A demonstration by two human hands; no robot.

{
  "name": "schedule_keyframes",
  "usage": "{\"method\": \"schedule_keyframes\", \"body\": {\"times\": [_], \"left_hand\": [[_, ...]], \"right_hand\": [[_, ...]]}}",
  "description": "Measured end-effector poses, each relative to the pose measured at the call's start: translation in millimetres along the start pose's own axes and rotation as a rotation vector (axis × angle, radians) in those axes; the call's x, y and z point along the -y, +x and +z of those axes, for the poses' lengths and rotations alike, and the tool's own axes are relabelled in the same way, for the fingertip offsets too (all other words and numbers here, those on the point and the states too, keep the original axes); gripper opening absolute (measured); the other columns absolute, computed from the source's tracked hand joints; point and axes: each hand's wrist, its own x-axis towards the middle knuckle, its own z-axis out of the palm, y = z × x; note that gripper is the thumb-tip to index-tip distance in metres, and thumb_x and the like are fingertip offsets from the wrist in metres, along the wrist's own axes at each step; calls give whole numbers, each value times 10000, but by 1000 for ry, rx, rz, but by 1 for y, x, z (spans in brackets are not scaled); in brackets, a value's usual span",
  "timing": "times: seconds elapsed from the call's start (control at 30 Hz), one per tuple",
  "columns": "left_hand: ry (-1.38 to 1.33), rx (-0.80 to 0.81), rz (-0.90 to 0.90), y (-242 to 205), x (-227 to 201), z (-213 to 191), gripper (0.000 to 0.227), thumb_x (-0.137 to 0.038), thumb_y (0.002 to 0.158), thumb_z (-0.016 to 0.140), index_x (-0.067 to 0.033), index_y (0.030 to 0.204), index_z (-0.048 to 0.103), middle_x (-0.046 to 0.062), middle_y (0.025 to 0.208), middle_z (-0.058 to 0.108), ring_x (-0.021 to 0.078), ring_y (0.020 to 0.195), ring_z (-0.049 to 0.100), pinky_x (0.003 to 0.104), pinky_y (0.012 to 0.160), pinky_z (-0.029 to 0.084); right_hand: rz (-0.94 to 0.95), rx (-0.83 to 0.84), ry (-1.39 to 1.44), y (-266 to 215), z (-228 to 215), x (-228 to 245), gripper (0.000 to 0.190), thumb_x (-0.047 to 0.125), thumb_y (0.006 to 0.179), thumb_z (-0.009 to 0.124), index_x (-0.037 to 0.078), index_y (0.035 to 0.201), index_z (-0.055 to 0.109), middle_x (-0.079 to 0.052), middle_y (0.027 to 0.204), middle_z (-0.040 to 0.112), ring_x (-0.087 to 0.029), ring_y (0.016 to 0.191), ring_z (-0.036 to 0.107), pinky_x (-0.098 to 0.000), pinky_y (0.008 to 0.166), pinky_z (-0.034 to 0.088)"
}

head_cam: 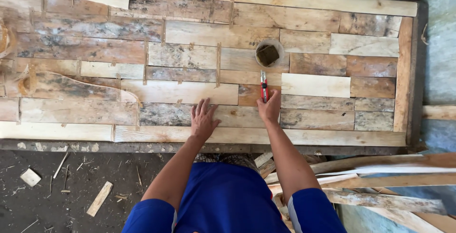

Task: The person picks up thin wooden strips one at a time, dips an end into a cup of dark paste, and presses the strips across the seams of a slatted wooden panel, working along the panel. A pair of red-handled pliers rests on the panel nearby.

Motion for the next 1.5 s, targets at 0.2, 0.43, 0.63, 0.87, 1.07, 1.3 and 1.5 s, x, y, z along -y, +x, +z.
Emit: {"method": "schedule_keyframes", "body": {"times": [0.2, 0.43, 0.63, 0.87, 1.07, 1.3, 1.5], "left_hand": [[-2, 4, 9, 3, 2, -1, 725, -405, 826, 799, -226, 1471, 521, 77, 1647, 287, 316, 1542, 208, 594, 1225, 150], [-44, 50, 2, 4, 3, -10, 726, -378, 818, 801, -241, 1472, 518, 65, 1651, 278, 309, 1553, 196, 583, 1240, 143], [-36, 99, -12, 5, 0, -14, 740, -361, 836, 794, -242, 1499, 488, 73, 1657, 246, 305, 1551, 166, 571, 1239, 117], [-66, 101, -64, -3, -5, -12, 726, -328, 837, 795, -246, 1495, 499, 53, 1671, 249, 278, 1567, 156, 544, 1258, 105], [-100, 56, -66, 2, -10, -18, 713, -292, 825, 806, -239, 1475, 520, 47, 1665, 264, 279, 1568, 162, 533, 1264, 109], [-83, 50, -80, 0, -13, -17, 710, -285, 833, 798, -248, 1481, 513, 37, 1676, 263, 275, 1575, 159, 523, 1270, 105], [-65, 51, -71, -1, -8, -9, 716, -292, 857, 783, -247, 1508, 489, 41, 1696, 222, 287, 1578, 135, 530, 1267, 97]], "right_hand": [[-163, -1, 68, -15, 3, -20, 393, 38, 820, 707, 3, 1178, 549, -184, 1047, 579, -349, 904, 607, -453, 801, 505], [-237, 203, 166, -71, -31, 25, 323, 17, 863, 638, 11, 1176, 561, -174, 1002, 645, -299, 825, 665, -401, 736, 544], [-141, 251, 200, -95, -44, 35, 273, 158, 925, 730, 21, 1122, 600, -157, 996, 705, -283, 833, 713, -391, 737, 567], [-178, 298, 117, -93, -55, 24, 271, 194, 946, 706, 30, 1135, 604, -163, 1023, 670, -316, 849, 702, -406, 720, 560], [-258, 350, 123, -83, -62, 19, 269, 206, 942, 691, 40, 1138, 613, -163, 1049, 667, -318, 890, 714, -408, 751, 563], [-251, 408, 144, -81, -63, 7, 263, 198, 928, 695, 42, 1126, 618, -154, 1051, 675, -313, 906, 723, -403, 769, 564], [-262, 423, 170, -78, -69, 12, 262, 185, 926, 696, 29, 1122, 619, -154, 1049, 665, -311, 888, 713, -399, 757, 560]]}}
